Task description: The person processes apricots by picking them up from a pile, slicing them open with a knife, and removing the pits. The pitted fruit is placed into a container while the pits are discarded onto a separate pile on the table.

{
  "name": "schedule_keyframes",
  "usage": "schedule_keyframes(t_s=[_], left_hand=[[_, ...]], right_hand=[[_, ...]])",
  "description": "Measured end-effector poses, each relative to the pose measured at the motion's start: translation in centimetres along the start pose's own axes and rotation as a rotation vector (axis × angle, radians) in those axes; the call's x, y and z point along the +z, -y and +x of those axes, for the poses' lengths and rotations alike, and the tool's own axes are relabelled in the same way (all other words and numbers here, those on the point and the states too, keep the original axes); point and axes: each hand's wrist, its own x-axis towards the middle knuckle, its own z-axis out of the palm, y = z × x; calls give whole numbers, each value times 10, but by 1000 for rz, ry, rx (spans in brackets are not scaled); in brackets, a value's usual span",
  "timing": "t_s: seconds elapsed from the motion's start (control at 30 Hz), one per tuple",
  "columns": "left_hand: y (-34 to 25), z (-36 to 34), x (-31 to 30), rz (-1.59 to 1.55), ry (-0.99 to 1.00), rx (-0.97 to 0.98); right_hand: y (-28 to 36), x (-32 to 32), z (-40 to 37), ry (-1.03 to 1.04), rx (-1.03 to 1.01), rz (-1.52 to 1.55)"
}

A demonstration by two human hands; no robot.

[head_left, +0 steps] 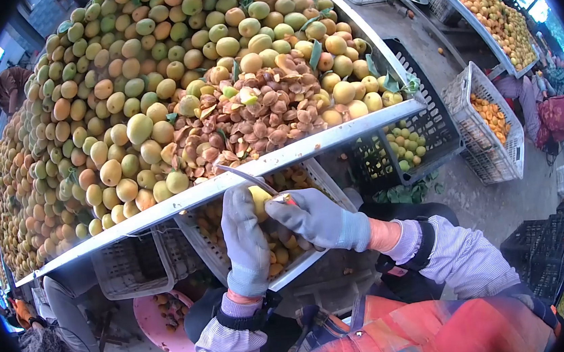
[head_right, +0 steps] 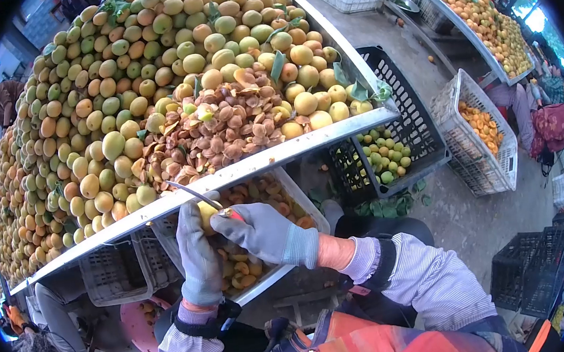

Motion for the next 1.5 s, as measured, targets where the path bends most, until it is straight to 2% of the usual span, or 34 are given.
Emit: schedule_keyframes(t_s=[0.13,0.2,0.23,0.3,0.4,0.47,0.53,0.6,0.67,0.8,0.87,0.9,0.97,1.13,1.2,1.23,1.27,1.33,1.37,1.4,1.43,1.47,1.5], left_hand=[[3,-2,1,-32,-9,-50],[14,-3,0,392,-68,368],[12,-4,1,390,-63,369],[4,-5,6,-28,-46,-7],[8,-5,3,29,-44,20],[11,-2,3,-39,-75,7],[14,1,-3,-245,3,-220],[17,-1,0,-291,-15,-235],[16,-3,0,-191,-7,-136],[-1,-10,11,-221,-66,-187],[-2,-14,15,-455,-162,-173],[-2,-14,13,-454,-160,-174],[-4,-13,8,-760,-121,-342],[-15,-13,7,-896,-44,-319],[-30,-15,11,-908,-22,-319],[-37,-17,15,-813,-100,-315],[-42,-18,18,-720,-175,-307],[-41,-15,15,-737,-167,-322],[-36,-11,9,-827,-88,-335],[-33,-8,6,-911,-1,-346],[-33,-5,5,-949,2,-336],[-31,-3,1,-997,9,-328],[-27,-2,-1,-980,-21,-309]], right_hand=[[-13,1,5,-25,24,-45],[-29,2,12,-96,-231,-179],[-32,1,14,-102,-231,-178],[-33,-2,15,-79,-201,-274],[-32,-1,14,-104,-222,-325],[-28,-1,13,-125,-225,-385],[-23,-2,12,-154,-229,-443],[-18,-5,9,-191,-350,-696],[-18,-7,7,-211,-384,-752],[-24,-9,8,-285,-522,-959],[-25,-9,9,-306,-556,-1002],[-25,-8,10,-318,-590,-1049],[-23,-6,9,-336,-611,-1052],[-10,-8,10,-348,-648,-1086],[-6,-12,13,-469,-815,-976],[5,-17,16,-535,-722,-821],[20,-23,15,-648,-487,-769],[24,-30,19,-690,-614,-602],[25,-29,18,-690,-617,-598],[26,-28,15,-539,-484,-445],[28,-26,12,-387,-356,-293],[36,-23,6,-386,-366,-287],[47,-20,-2,-255,-166,-161]])
